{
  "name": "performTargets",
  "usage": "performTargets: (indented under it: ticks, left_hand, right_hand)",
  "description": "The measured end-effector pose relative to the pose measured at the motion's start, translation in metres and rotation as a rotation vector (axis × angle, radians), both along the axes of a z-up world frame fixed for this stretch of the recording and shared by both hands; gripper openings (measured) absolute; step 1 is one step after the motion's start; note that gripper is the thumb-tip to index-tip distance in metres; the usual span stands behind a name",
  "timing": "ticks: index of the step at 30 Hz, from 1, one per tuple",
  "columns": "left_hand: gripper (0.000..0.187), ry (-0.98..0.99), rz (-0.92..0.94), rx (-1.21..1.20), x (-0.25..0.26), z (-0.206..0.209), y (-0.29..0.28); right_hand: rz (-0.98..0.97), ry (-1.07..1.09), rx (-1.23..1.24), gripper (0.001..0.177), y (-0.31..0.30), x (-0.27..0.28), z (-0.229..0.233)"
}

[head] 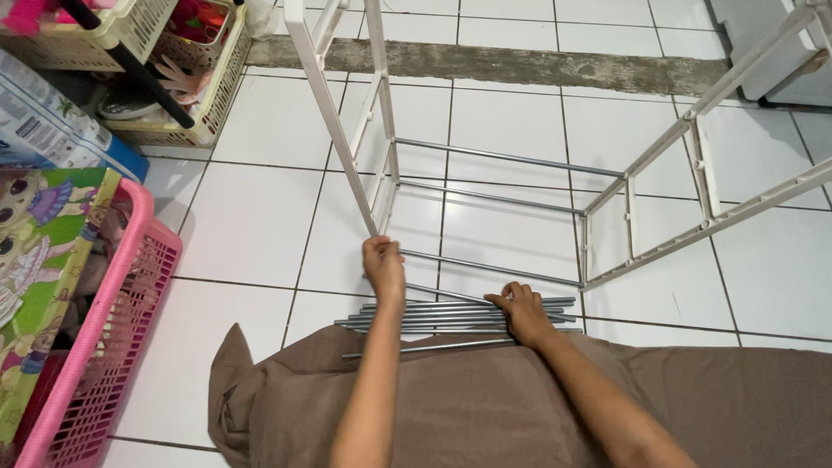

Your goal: The person disassembles a white metal clothes drying rack by hand. They remove the metal rods one by one from the plastic side frames, then separate the two side frames and lay them flat on the floor.

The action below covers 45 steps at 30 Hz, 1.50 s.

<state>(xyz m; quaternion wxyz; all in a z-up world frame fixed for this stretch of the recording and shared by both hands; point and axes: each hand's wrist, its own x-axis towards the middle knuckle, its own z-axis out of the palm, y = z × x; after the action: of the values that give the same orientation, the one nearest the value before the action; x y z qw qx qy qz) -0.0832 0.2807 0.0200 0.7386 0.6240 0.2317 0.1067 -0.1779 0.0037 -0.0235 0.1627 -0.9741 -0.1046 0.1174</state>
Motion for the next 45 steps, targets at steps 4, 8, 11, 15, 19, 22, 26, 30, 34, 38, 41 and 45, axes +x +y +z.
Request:
performTargets:
  ticks: [4, 8, 11, 15, 19, 22, 26, 30, 34, 38, 41, 45]
  left_hand:
    - [0.011, -0.103, -0.19, -0.013, -0.005, 0.017, -0.044]
    - [0.01, -0.093, -0.247, -0.03, -0.007, 0.023, -0.066]
    - [0.008, -0.107, -0.24, -0.014, 0.005, 0.029, -0.061]
    - [0.008, -0.168, -0.166, 0.146, 0.025, 0.04, -0.04]
    - [0.012, -0.368, -0.132, 0.46, 0.042, 0.053, -0.025]
    - [0.021, -0.239, -0.282, 0.687, 0.058, 0.064, -0.023]
    - [0.04, -0.402, -0.341, 1.053, 0.089, 0.069, -0.026]
    - [0.064, -0.15, -0.339, 1.291, 0.124, 0.06, -0.02]
    - [0.081, 0.021, -0.353, 1.21, 0.135, 0.041, -0.008]
    - [0.071, 0.036, -0.291, 1.187, 0.114, 0.03, -0.009]
    - [0.071, 0.042, -0.28, 1.168, 0.085, 0.034, -0.009]
    - [0.072, 0.094, -0.295, 1.068, 0.043, 0.054, -0.009]
  right_hand:
    - [-0.056, 0.029, 0.067, 0.058, 0.005, 0.001, 0.003]
    - [0.006, 0.021, 0.068, 0.058, 0.004, -0.001, 0.008]
    - [0.007, 0.026, 0.062, 0.055, 0.002, 0.001, 0.01]
    - [0.024, 0.004, 0.084, 0.054, -0.003, 0.001, 0.006]
    - [0.034, -0.027, 0.067, 0.049, -0.008, 0.002, 0.001]
    - [0.032, -0.011, 0.108, 0.044, -0.01, 0.006, -0.001]
    - [0.061, -0.002, 0.081, 0.037, -0.013, 0.012, -0.001]
    - [0.09, -0.027, 0.085, 0.029, -0.01, 0.025, -0.002]
    - [0.119, -0.005, 0.04, 0.028, -0.007, 0.039, 0.002]
    - [0.116, 0.02, 0.049, 0.022, -0.002, 0.053, 0.014]
    - [0.099, -0.052, 0.102, 0.02, 0.006, 0.067, 0.028]
    - [0.063, -0.154, 0.207, 0.017, 0.021, 0.094, 0.058]
